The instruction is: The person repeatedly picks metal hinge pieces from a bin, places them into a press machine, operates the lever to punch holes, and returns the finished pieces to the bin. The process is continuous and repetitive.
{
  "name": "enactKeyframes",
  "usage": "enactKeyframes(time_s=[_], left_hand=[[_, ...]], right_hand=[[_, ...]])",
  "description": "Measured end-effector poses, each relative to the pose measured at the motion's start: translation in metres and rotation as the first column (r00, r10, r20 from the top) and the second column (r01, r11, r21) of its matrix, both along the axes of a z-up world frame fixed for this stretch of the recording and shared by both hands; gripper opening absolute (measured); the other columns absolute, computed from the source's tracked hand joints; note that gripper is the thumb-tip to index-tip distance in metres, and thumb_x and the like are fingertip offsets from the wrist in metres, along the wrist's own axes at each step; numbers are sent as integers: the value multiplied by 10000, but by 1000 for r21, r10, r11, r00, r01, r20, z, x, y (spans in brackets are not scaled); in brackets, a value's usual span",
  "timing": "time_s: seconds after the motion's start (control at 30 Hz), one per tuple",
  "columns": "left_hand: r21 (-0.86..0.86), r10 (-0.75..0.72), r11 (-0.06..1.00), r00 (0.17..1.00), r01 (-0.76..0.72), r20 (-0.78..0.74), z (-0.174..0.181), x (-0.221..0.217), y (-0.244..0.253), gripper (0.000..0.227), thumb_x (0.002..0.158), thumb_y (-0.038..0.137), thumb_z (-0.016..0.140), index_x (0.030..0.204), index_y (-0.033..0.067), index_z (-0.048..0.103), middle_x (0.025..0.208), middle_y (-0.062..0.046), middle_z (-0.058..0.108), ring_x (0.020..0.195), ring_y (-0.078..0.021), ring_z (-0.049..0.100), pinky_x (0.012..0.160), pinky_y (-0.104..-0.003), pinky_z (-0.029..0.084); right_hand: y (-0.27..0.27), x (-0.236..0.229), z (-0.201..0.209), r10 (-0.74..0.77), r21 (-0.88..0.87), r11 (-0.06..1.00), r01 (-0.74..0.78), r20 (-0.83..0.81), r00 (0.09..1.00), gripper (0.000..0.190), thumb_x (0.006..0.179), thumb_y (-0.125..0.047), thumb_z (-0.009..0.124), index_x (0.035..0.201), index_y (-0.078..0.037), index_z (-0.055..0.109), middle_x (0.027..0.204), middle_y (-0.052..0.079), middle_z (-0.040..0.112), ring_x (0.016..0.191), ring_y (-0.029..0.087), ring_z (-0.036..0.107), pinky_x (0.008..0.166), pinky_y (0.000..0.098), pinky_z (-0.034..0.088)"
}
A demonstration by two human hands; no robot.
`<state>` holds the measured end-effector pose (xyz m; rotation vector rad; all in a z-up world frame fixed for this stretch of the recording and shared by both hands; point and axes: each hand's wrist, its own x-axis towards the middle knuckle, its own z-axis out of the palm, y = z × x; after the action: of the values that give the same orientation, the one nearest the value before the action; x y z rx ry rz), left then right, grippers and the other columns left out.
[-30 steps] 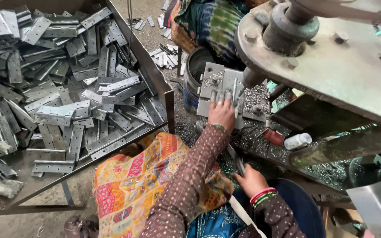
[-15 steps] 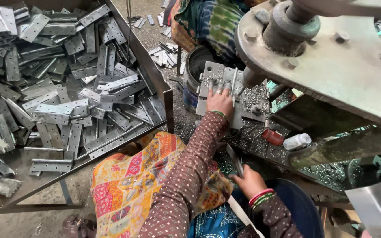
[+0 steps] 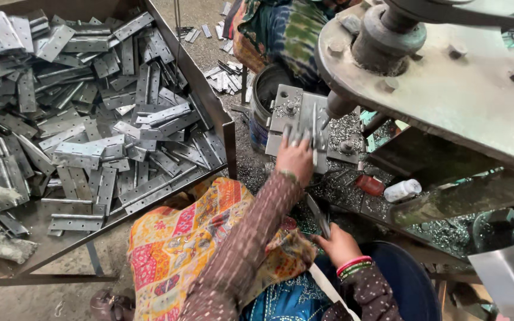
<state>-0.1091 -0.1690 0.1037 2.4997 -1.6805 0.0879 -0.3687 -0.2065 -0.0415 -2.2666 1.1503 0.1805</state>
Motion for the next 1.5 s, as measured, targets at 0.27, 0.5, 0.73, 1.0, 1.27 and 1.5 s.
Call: enactKeyframes(time_s=[0.27, 0.5, 0.73, 1.0, 1.27, 1.5], left_hand=[[-539, -131, 819, 979, 196, 157, -18, -55, 87, 287, 922, 146, 575, 1172, 16, 627, 1282, -137, 626, 1273, -311, 623, 1164, -566, 318], [-847, -182, 522, 983, 101, 6, 3, -30, 39, 100, 1034, 111, 629, 1071, 34, 577, 1147, -113, 622, 964, -273, 698, 1082, -516, 574], [-167, 57, 986, 951, -6, 305, -36, 1, -15, 350, 1006, 171, 621, 1340, 69, 631, 1249, -94, 655, 1068, -202, 648, 868, -383, 563], [-351, 221, 916, 975, -195, 34, -26, 20, 30, 449, 935, 359, 554, 1190, 13, 682, 1413, -139, 561, 1366, -297, 459, 1174, -571, 248], [-483, 86, 874, 996, -61, 28, -39, -34, 30, 275, 904, 219, 579, 1055, 53, 738, 1345, -101, 655, 1320, -257, 571, 1206, -547, 299], [-389, 90, 914, 993, -113, -78, -42, -19, 27, 230, 951, 156, 567, 1067, 55, 738, 1329, -108, 662, 1256, -280, 592, 1192, -578, 314]], right_hand=[[18, 14, 39, -14, 49, 999, 10, 80, 997, 476, 792, -454, 771, 990, -46, 625, 803, 196, 716, 780, 394, 706, 698, 467, 539], [12, 16, 39, 28, 82, 996, -35, 76, 997, 462, 818, -467, 753, 911, -36, 613, 798, 174, 717, 766, 355, 715, 716, 458, 540], [7, 13, 31, 5, 44, 999, -7, 47, 999, 500, 802, -487, 776, 943, -33, 619, 830, 196, 720, 805, 375, 713, 753, 457, 540], [9, 10, 20, 18, 20, 1000, -19, 42, 999, 501, 804, -461, 785, 981, -28, 606, 841, 216, 713, 817, 391, 703, 736, 456, 539], [1, -3, -21, -20, 44, 999, 18, 52, 998, 485, 779, -450, 797, 962, -36, 620, 825, 208, 732, 796, 380, 732, 733, 463, 559], [30, -5, -101, 31, -177, 984, 1, 180, 983, 482, 884, -401, 672, 1161, -33, 530, 825, 234, 719, 753, 452, 708, 653, 528, 555]])
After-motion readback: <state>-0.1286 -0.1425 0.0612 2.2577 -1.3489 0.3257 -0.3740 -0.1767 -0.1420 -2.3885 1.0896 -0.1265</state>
